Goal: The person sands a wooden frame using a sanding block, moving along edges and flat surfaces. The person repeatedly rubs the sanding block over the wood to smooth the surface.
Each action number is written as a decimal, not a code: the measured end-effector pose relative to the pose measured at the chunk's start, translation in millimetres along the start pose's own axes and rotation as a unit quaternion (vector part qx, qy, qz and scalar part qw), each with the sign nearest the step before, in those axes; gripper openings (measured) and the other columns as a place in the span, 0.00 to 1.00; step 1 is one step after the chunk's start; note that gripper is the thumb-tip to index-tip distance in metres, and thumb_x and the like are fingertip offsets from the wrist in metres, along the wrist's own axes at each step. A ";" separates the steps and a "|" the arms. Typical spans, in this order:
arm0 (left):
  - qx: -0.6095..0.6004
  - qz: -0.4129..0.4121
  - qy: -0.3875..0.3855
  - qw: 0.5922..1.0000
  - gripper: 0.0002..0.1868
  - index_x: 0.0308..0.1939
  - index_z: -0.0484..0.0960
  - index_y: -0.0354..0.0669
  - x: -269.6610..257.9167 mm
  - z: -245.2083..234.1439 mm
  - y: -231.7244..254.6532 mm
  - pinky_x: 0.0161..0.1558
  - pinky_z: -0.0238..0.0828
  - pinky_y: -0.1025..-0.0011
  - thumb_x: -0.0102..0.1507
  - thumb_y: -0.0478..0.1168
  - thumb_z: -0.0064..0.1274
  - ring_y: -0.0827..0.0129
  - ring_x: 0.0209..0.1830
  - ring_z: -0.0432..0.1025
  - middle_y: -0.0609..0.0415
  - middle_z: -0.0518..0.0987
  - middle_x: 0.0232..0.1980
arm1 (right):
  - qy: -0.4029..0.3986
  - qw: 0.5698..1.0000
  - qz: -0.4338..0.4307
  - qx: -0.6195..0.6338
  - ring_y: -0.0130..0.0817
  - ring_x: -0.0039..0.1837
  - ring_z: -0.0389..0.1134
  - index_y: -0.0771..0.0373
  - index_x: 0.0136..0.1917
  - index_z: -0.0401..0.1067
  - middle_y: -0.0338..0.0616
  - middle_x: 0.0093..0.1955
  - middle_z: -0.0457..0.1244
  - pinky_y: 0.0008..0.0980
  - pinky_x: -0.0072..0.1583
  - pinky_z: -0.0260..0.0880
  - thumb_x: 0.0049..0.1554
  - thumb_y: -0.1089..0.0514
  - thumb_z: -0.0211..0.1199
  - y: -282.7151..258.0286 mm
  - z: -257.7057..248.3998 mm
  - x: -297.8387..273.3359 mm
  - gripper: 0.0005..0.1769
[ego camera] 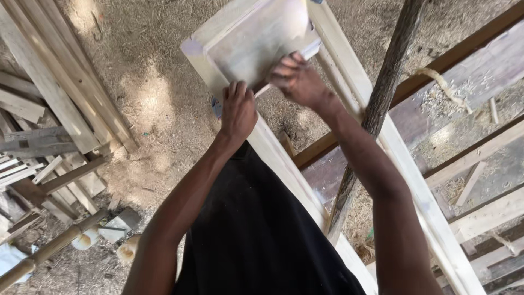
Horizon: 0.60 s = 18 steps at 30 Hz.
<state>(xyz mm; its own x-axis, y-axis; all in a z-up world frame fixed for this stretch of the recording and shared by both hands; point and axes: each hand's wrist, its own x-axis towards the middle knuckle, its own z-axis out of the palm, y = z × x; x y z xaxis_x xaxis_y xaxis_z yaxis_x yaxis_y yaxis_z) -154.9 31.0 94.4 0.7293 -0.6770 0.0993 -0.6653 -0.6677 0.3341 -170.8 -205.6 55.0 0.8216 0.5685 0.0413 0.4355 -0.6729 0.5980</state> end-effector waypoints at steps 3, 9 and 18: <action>-0.011 -0.006 0.007 1.000 0.08 0.36 0.81 0.30 16.9 7.9 4.7 0.59 0.63 0.55 0.54 0.31 0.60 0.55 0.53 0.66 0.43 0.72 0.47 | 0.138 0.923 0.089 0.348 0.26 0.50 0.65 0.51 0.51 0.78 0.31 0.50 0.66 0.33 0.59 0.71 0.59 0.62 0.71 23.4 -14.8 -6.6 0.08; 0.000 -0.029 -0.006 1.000 0.06 0.38 0.81 0.30 -15.3 4.4 -14.5 0.57 0.64 0.54 0.60 0.31 0.60 0.57 0.50 0.66 0.45 0.72 0.46 | 0.141 0.887 0.064 0.436 0.22 0.54 0.67 0.53 0.52 0.80 0.30 0.54 0.70 0.27 0.62 0.72 0.58 0.67 0.70 0.5 -25.4 16.1 0.11; -0.050 -0.036 -0.023 0.998 0.06 0.37 0.80 0.29 0.8 -2.1 -2.1 0.59 0.66 0.52 0.60 0.30 0.60 0.54 0.53 0.67 0.42 0.72 0.47 | 0.134 0.872 0.080 0.465 0.28 0.53 0.67 0.57 0.51 0.81 0.35 0.51 0.69 0.28 0.60 0.75 0.57 0.68 0.71 12.3 -21.5 9.3 0.10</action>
<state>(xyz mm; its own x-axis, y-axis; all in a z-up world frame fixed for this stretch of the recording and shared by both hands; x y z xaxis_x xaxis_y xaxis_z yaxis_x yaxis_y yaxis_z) -152.6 32.5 95.8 0.7646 -0.6438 0.0292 -0.5908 -0.6821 0.4310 -165.8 -198.4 80.0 0.8375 0.4393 0.3251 0.5362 -0.7753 -0.3338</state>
